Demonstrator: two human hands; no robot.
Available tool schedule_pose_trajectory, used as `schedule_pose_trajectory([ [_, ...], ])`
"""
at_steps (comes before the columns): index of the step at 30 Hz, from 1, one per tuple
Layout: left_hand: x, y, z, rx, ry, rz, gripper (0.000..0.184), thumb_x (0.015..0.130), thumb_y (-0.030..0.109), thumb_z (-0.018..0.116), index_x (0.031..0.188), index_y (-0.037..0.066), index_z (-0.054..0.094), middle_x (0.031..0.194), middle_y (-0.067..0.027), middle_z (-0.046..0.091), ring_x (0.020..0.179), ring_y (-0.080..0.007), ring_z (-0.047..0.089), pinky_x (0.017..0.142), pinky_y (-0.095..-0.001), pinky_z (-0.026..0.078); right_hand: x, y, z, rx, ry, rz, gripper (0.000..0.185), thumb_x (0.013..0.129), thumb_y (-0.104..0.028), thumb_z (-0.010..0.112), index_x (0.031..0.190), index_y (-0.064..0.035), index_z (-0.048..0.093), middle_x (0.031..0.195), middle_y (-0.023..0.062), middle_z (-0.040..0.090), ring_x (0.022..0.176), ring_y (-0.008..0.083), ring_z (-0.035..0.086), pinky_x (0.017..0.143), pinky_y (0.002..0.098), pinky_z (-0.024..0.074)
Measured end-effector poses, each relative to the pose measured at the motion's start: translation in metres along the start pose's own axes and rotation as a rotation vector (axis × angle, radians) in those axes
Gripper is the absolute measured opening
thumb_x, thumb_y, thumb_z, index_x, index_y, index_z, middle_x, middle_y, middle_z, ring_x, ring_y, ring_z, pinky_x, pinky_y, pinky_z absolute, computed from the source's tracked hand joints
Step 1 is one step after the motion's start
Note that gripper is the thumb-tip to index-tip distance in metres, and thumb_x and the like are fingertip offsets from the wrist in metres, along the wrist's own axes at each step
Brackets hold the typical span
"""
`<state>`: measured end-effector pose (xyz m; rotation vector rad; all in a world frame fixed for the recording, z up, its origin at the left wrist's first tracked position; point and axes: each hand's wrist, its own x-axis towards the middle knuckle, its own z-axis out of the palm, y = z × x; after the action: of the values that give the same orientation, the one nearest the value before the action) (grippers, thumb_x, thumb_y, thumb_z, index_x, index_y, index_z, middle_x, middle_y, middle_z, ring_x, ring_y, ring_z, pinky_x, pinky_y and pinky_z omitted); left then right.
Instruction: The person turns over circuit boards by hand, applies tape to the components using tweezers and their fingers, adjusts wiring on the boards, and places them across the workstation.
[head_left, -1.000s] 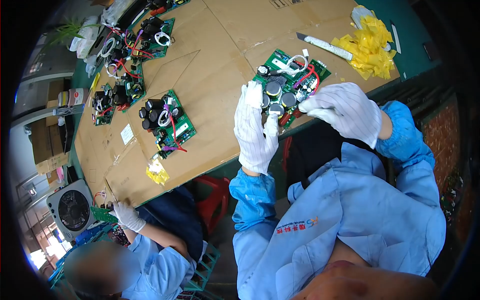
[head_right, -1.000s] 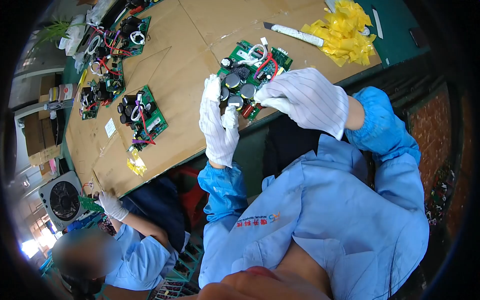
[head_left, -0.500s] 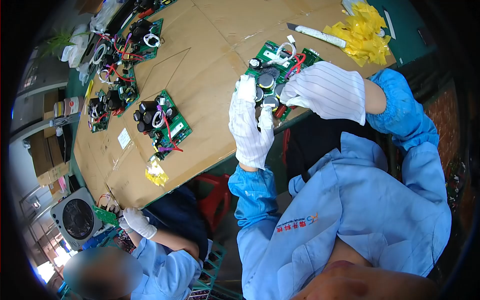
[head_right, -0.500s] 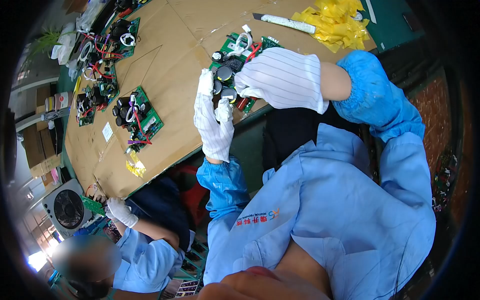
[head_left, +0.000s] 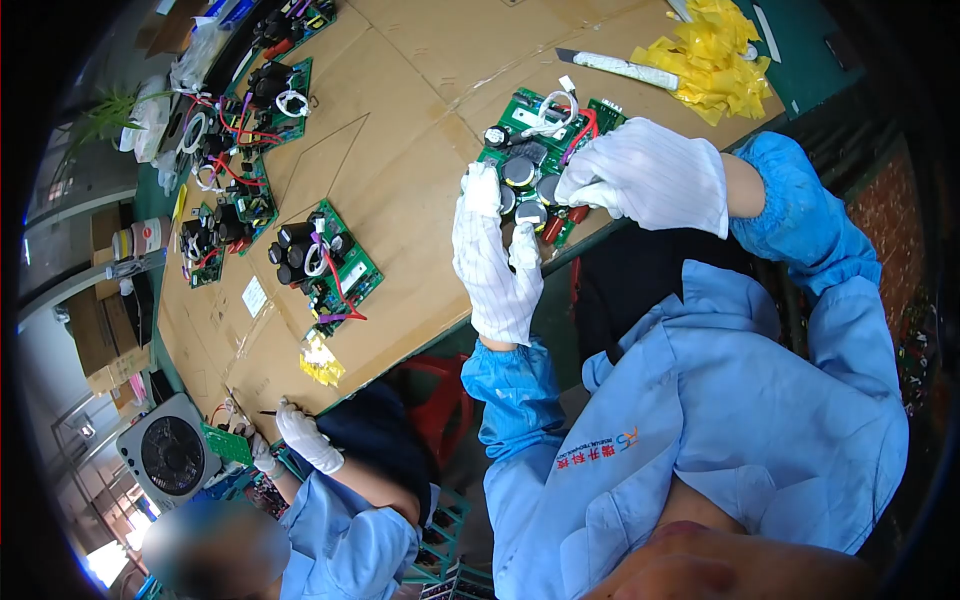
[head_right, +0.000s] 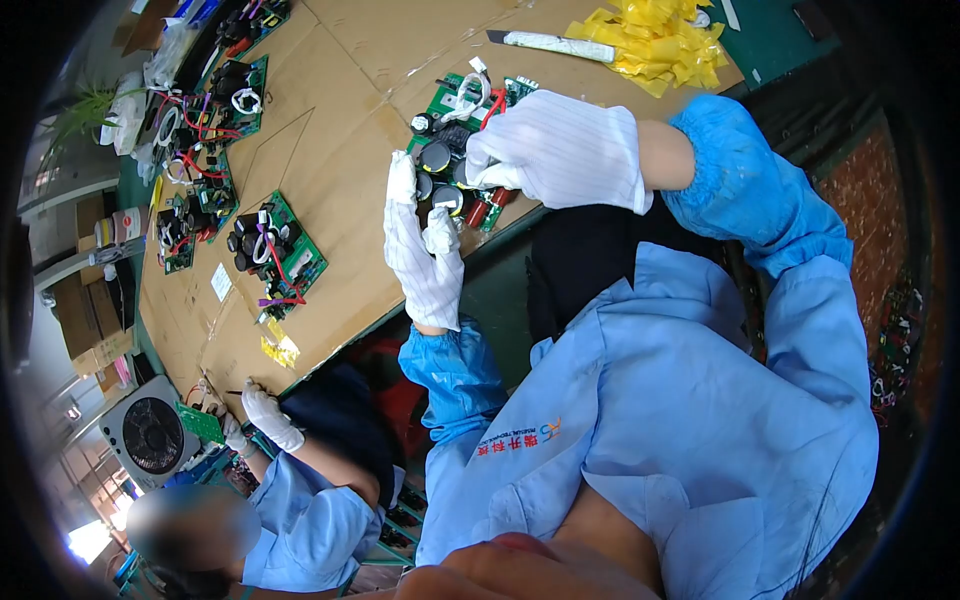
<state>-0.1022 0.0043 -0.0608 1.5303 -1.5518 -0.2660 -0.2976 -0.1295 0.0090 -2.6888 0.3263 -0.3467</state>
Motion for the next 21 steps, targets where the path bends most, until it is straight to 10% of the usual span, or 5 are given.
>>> schedule_pose_trajectory([
  [2,0.001,0.001,0.000,0.008,-0.009,-0.012,0.051,0.097,0.017,0.051,0.144,-0.001,0.045,0.145,-0.0217,0.049,0.133,-0.0357,0.051,0.109,-0.0406,0.040,-0.003,-0.001,0.003,0.098,-0.128,0.105,0.021,0.089,-0.018,0.066,0.108,-0.0096,0.068,0.102,0.0065,0.067,0.091,0.0275,0.064,0.080,0.0363,0.0485],
  [4,0.000,0.000,0.001,0.011,-0.009,-0.011,0.051,0.097,0.017,0.051,0.144,-0.001,0.045,0.145,-0.0215,0.050,0.132,-0.0356,0.051,0.109,-0.0405,0.041,-0.009,0.001,0.021,-0.077,0.252,-0.056,0.027,0.081,-0.010,0.063,0.108,-0.0096,0.065,0.096,0.0068,0.062,0.091,0.0269,0.061,0.081,0.0361,0.0490],
  [21,-0.001,0.006,0.002,0.030,-0.006,-0.080,0.049,0.097,0.015,0.054,0.144,0.002,0.046,0.146,-0.0201,0.050,0.131,-0.0334,0.052,0.108,-0.0406,0.042,-0.006,-0.014,0.028,0.084,0.127,0.158,0.024,0.090,-0.029,0.066,0.106,-0.0112,0.066,0.097,0.0072,0.067,0.090,0.0281,0.066,0.076,0.0388,0.0522],
])
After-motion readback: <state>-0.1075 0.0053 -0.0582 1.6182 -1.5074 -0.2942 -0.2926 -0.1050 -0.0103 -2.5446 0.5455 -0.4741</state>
